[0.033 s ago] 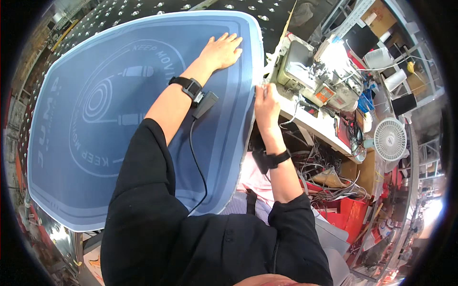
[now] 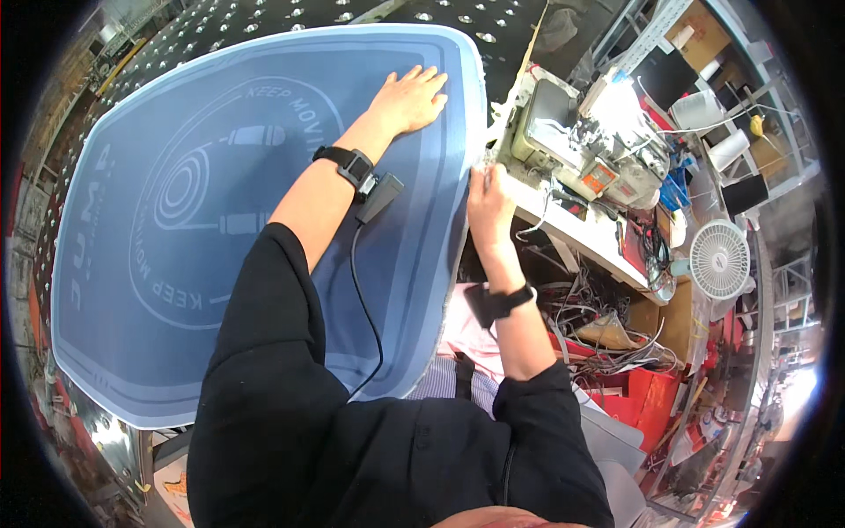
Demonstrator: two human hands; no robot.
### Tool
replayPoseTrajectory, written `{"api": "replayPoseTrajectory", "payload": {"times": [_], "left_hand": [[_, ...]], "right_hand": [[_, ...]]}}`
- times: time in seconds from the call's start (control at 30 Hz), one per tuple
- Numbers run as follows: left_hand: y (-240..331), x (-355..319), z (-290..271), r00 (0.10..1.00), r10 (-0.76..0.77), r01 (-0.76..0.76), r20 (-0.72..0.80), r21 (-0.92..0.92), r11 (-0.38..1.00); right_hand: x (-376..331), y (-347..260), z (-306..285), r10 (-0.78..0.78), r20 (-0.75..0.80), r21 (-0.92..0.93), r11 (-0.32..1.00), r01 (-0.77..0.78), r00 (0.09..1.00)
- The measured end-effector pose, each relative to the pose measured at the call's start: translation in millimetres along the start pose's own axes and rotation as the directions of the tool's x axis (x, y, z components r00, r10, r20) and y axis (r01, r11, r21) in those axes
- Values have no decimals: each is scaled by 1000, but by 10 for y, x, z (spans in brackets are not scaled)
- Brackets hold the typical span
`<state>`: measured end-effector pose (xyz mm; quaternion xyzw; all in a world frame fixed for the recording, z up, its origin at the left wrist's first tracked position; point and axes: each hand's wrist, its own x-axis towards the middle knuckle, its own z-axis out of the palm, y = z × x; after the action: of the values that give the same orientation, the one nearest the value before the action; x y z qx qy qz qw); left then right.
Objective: Trim and align the edges of several layers of a large exercise mat using scissors and manual adjustment at a factory workstation.
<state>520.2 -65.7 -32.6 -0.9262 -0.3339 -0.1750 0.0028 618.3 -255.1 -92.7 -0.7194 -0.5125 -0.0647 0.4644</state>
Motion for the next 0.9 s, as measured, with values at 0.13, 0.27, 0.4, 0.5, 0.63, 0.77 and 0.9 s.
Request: {"api": "replayPoseTrajectory", "payload": {"times": [0.13, 0.27, 0.4, 0.5, 0.63, 0.77, 0.9], "left_hand": [[-6, 3, -11, 998, -19, 19, 56, -15, 1000], [-124, 47, 68, 1000, -9, 10, -28, 54, 998], [-77, 50, 135, 998, 1, 3, -71, 52, 999], [-71, 51, 141, 997, 9, -3, -77, 80, 997], [-105, 30, 137, 998, 19, -13, -56, 93, 996], [-129, 37, 185, 997, 23, -15, -69, 107, 994], [-28, 145, 202, 997, 45, -40, -70, 75, 996]], "right_hand": [[-308, 13, -19, -16, -46, 169, 985, 24, 999], [-127, -39, 27, -174, -217, 107, 974, 200, 961], [-19, -71, 57, -79, -109, 137, 986, 94, 991], [-155, -6, 61, -50, -54, 136, 989, 57, 997], [-311, -42, 22, -56, -44, 148, 987, 62, 997], [-88, -171, 31, 40, -100, -41, 998, -45, 994], [81, 50, 1, -199, -65, -451, 880, 149, 978]]}}
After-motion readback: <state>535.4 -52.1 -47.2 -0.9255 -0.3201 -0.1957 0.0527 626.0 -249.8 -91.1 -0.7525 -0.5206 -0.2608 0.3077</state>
